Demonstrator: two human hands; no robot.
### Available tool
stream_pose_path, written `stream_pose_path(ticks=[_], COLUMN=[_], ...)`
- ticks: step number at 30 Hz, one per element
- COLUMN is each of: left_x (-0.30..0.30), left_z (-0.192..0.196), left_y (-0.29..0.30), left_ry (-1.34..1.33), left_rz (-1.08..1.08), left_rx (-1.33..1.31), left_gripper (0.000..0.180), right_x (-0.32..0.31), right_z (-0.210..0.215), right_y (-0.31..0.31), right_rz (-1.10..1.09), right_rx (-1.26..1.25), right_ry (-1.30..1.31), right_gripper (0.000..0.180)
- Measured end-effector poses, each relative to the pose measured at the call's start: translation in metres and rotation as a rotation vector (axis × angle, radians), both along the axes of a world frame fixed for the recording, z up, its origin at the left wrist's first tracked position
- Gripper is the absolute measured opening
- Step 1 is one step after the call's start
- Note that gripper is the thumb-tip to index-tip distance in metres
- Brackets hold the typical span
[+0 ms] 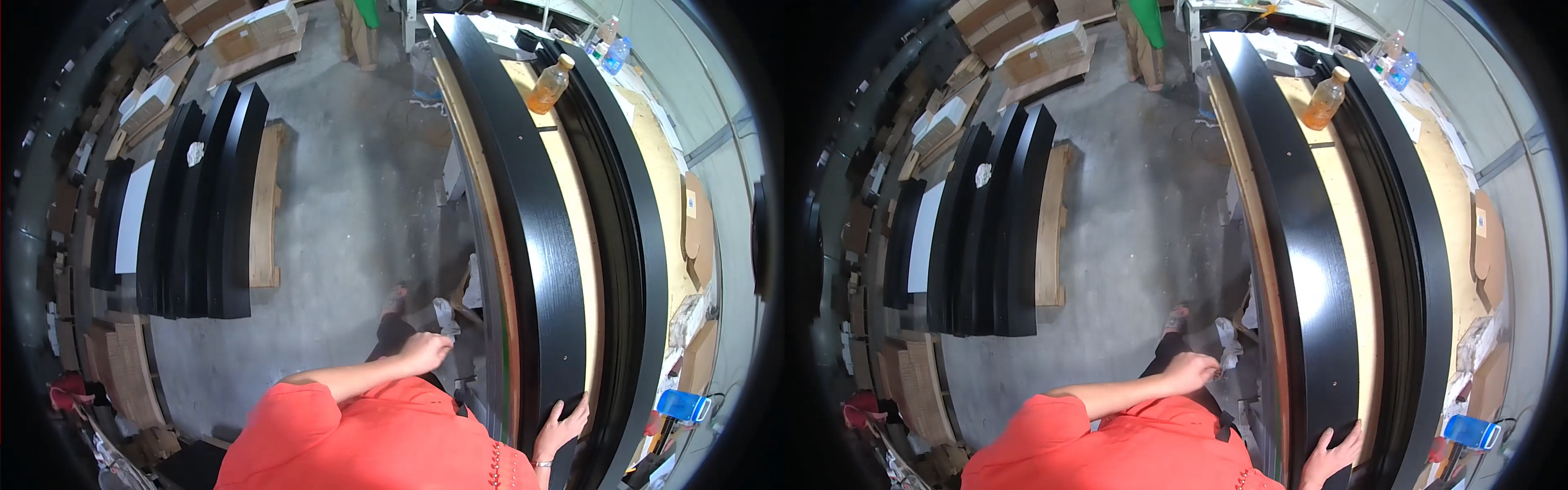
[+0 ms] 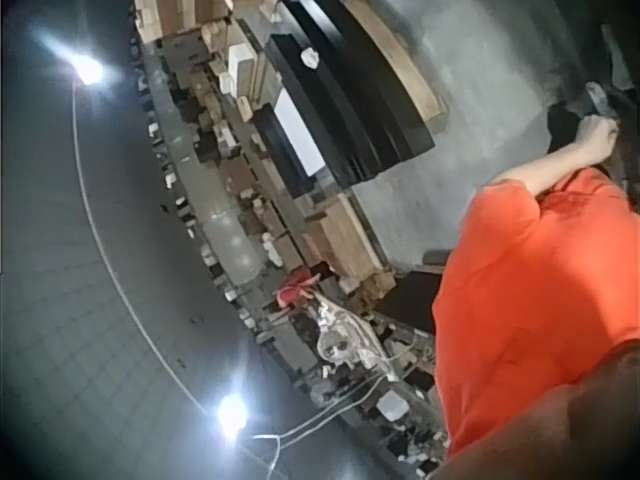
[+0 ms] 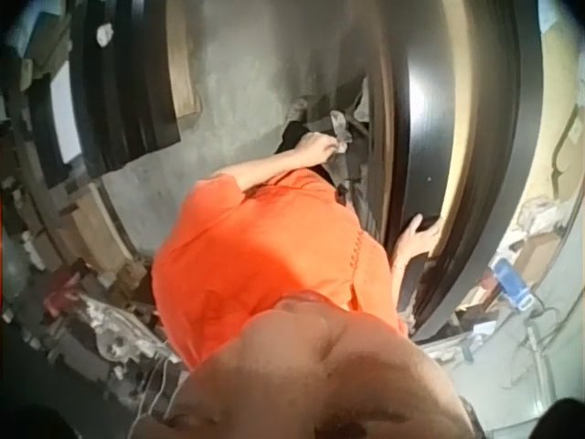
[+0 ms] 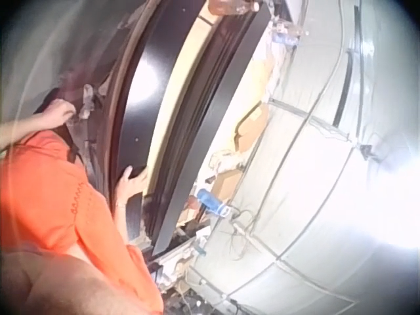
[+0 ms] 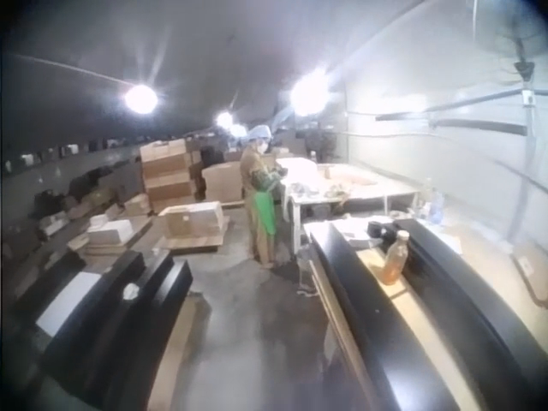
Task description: Cleaning and polishing black wooden furniture components using a cloth and liquid polish.
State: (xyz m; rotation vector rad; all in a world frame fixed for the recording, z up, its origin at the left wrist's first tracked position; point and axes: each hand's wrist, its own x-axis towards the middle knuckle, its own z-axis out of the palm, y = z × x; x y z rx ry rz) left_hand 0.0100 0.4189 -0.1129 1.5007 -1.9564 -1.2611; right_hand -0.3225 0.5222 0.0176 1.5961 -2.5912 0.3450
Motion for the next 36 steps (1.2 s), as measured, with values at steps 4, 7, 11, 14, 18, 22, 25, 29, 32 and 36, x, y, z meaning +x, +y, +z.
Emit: stream_pose_path(ticks=[4, 7, 11, 14, 18, 22, 25, 29, 32, 36], left_x=[0.037, 0.04, 0.042, 0.062, 0.092, 0.13, 0.128, 0.092, 0.048, -0.002], left_z=[-0.026, -0.046, -0.104, -0.148, -0.212, -0.273, -0.329, -0.392, -0.436, -0.509], left_y=[0.016, 0.018, 0.029, 0.04, 0.053, 0.057, 0.047, 0.02, -0.007, -0.032], left_ry=[-0.074, -0.077, -0.128, -0.142, -0.168, -0.33, -0.52, -0.468, -0.39, -0.355], left_rz=[0.034, -0.015, -0.195, -0.115, 0.071, 0.21, 0.055, -0.078, -0.143, -0.205], left_rx=[0.223, 0.22, 0.351, 0.456, 0.544, 0.645, 0.728, 0.608, 0.615, 0.518], left_gripper=[0.019, 0.018, 0.02, 0.022, 0.019, 0.023, 0.024, 0.024, 0.024, 0.028], right_x=[-0.012, -0.031, 0.003, 0.02, 0.047, 0.041, 0.032, -0.031, -0.11, -0.042], right_z=[0.001, 0.008, 0.018, 0.013, 0.007, 0.007, 0.006, 0.033, 0.085, 0.074], right_y=[-0.013, -0.04, -0.129, -0.197, -0.224, -0.22, -0.218, -0.175, -0.099, -0.115], right_rz=[0.005, -0.037, 0.059, 0.178, 0.181, 0.199, 0.126, 0.208, 0.037, -0.159], right_rx=[-0.014, -0.015, -0.048, 0.047, 0.029, -0.043, 0.007, 0.134, -0.013, -0.029], right_ry=[-0.138, -0.405, -0.599, -0.527, -0.176, -0.182, -0.14, 0.411, -0.066, 0.053], right_gripper=[0.053, 0.043, 0.04, 0.041, 0.039, 0.037, 0.042, 0.048, 0.048, 0.047])
